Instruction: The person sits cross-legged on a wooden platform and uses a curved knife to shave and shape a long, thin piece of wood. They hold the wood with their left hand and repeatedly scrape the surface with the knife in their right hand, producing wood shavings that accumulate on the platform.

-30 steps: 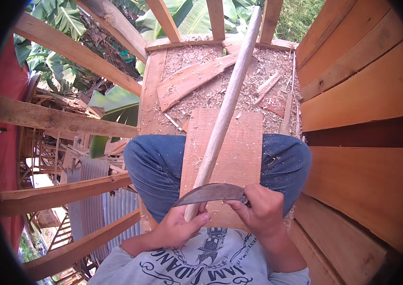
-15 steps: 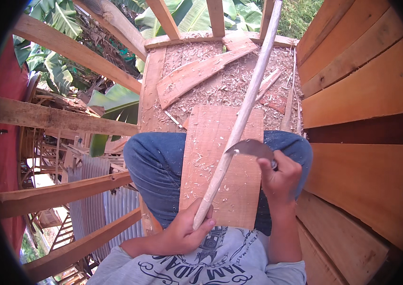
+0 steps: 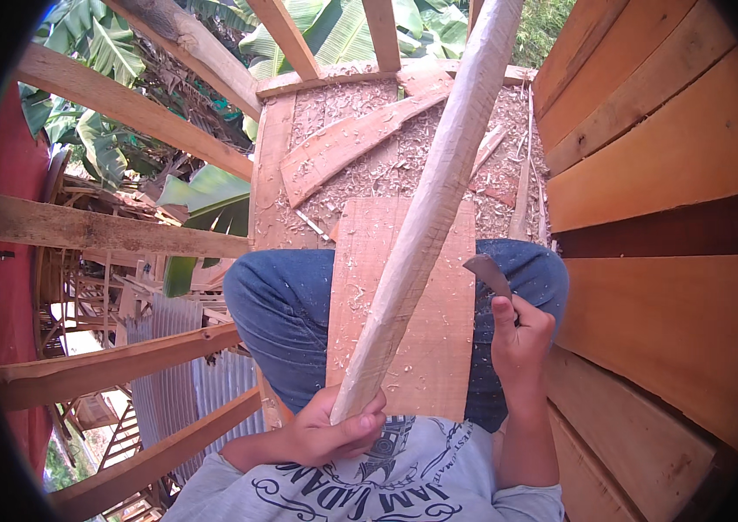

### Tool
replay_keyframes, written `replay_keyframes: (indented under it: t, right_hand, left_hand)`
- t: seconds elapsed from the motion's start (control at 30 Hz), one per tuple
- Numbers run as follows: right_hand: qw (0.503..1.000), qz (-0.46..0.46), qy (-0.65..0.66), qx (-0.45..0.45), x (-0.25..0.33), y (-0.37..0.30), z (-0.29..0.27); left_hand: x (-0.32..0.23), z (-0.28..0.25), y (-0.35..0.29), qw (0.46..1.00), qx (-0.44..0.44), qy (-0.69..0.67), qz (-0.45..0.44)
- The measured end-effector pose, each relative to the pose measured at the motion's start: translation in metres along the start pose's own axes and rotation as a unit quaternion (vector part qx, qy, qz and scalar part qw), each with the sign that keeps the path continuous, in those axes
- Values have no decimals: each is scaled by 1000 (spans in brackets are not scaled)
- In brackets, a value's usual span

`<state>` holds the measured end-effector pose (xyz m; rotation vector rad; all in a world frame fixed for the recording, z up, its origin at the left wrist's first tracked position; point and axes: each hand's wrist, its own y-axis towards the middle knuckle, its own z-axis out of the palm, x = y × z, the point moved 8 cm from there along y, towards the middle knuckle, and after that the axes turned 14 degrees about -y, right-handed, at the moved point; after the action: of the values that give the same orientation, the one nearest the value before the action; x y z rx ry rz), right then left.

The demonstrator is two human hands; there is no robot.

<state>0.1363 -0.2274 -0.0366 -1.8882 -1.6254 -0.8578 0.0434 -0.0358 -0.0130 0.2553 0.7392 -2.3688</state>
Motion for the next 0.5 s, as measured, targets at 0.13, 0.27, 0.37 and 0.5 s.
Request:
replay_keyframes:
  t: [0.13, 0.27, 0.37, 0.5]
  right_hand:
    - [989, -136, -46, 22, 37, -17, -6]
    - [951, -274, -138, 35, 76, -25, 13]
    - [945, -289, -153, 4, 68, -15, 18]
    - [964, -232, -125, -45, 46, -4, 18]
  left_hand:
    - [-5, -9, 5, 999, -27, -4, 37]
    - [1, -6, 5, 993, -86, 70, 30]
    - [-1, -10, 8, 992, -75, 92, 44]
    - [5, -6, 11, 996, -54, 74, 21]
